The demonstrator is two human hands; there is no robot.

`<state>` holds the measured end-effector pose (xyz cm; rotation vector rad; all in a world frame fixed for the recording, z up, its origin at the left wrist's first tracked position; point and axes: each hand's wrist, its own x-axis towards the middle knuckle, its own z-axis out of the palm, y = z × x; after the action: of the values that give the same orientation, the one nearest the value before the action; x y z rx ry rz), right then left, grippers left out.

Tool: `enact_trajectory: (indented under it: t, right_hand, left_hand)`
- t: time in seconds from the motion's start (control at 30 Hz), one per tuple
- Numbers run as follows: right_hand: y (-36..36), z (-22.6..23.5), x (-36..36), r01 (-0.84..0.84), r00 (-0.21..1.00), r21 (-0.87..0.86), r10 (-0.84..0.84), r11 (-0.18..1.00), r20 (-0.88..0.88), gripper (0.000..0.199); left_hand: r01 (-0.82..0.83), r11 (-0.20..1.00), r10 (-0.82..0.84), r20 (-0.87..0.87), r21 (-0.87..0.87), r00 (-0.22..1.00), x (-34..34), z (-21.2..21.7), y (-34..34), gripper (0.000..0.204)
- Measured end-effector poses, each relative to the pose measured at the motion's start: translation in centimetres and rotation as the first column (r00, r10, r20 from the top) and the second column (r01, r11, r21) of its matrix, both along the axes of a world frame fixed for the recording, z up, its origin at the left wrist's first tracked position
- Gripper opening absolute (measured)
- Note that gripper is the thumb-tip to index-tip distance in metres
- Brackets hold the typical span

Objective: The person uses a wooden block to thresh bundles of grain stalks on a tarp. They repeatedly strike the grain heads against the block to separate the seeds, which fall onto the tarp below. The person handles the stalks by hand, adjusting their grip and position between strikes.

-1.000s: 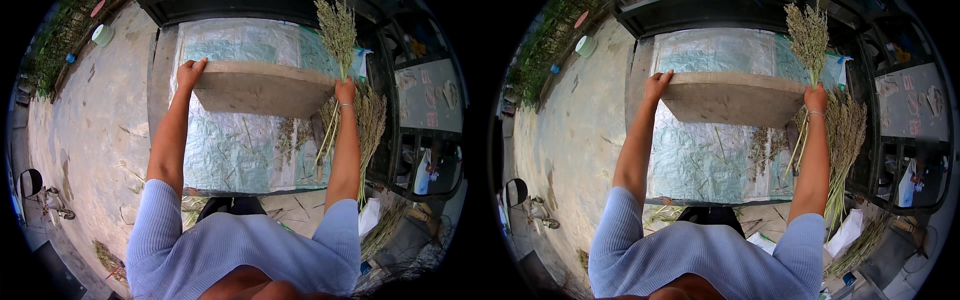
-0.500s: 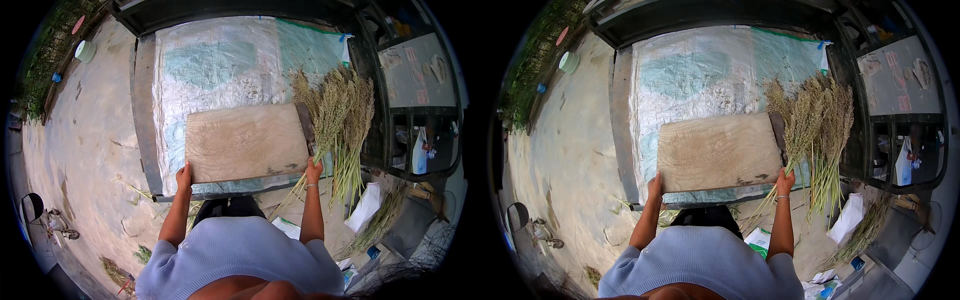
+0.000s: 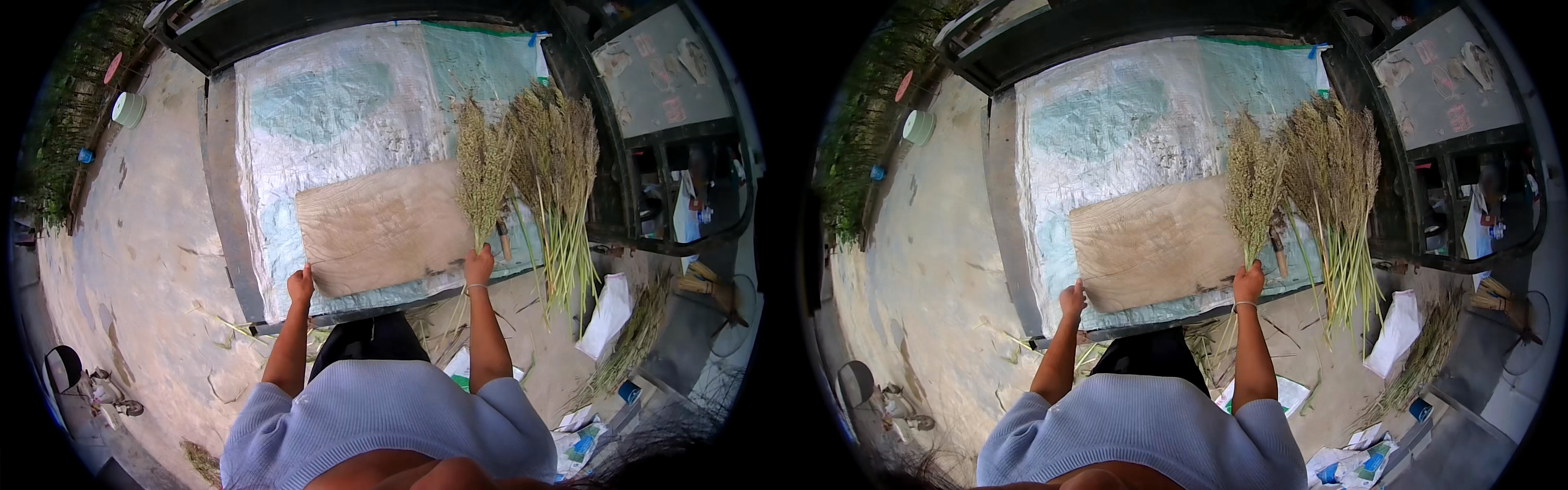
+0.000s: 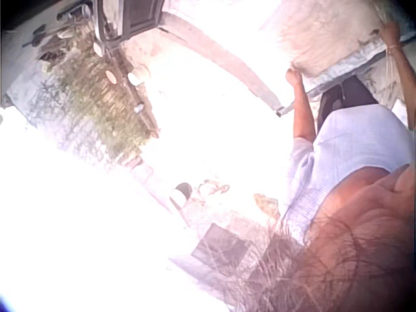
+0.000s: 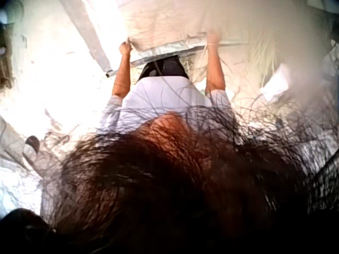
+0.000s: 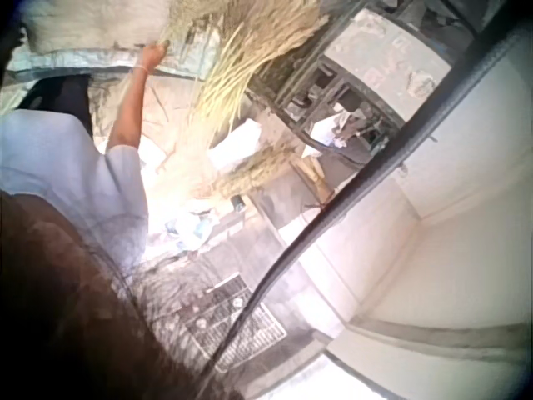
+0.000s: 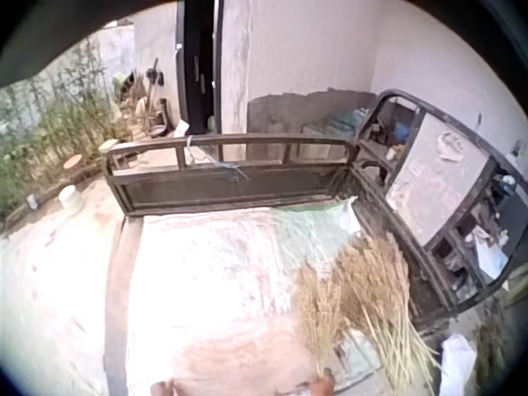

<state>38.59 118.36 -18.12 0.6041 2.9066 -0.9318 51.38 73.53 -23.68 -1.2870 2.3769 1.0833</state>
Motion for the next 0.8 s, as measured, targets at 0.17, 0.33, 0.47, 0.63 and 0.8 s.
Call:
enact_trajectory:
  t: [0.17, 0.33, 0.47, 0.63, 0.8]
  right_hand:
    - [-10.2, 0.3, -2.0, -0.014, 0.978, -0.275, -0.043, 0.961, -0.202, 0.021]
    - [-21.6, 3.8, -1.2, 0.22, 0.975, -0.822, -0.081, 0.526, 0.209, 0.024]
    - [-23.0, 3.6, 2.6, -0.236, 0.972, -0.427, 0.207, 0.873, -0.114, 0.034]
    - [-17.7, 4.7, 2.6, -0.64, 0.758, -0.509, 0.582, 0.576, -0.294, 0.036]
    - [-3.5, -3.2, 2.7, 0.689, 0.708, -0.656, -0.091, 0.307, 0.701, 0.037]
  left_hand:
    - [0.213, 0.902, -0.06, -0.38, 0.375, 0.923, -3.9, 7.8, 8.9, 0.036]
    - [0.254, 0.482, 0.157, -0.367, 0.839, 0.917, -7.3, 9.7, 13.4, 0.053]
    - [0.345, 0.507, -0.128, -0.328, 0.79, 0.936, -11.1, 13.9, 13.2, 0.06]
    - [0.027, 0.502, 0.113, -0.097, 0.865, 0.989, -11.5, 8.9, 10.8, 0.018]
    - [0.143, 0.647, 0.134, -0.297, 0.749, 0.945, -10.4, 6.1, 10.4, 0.006]
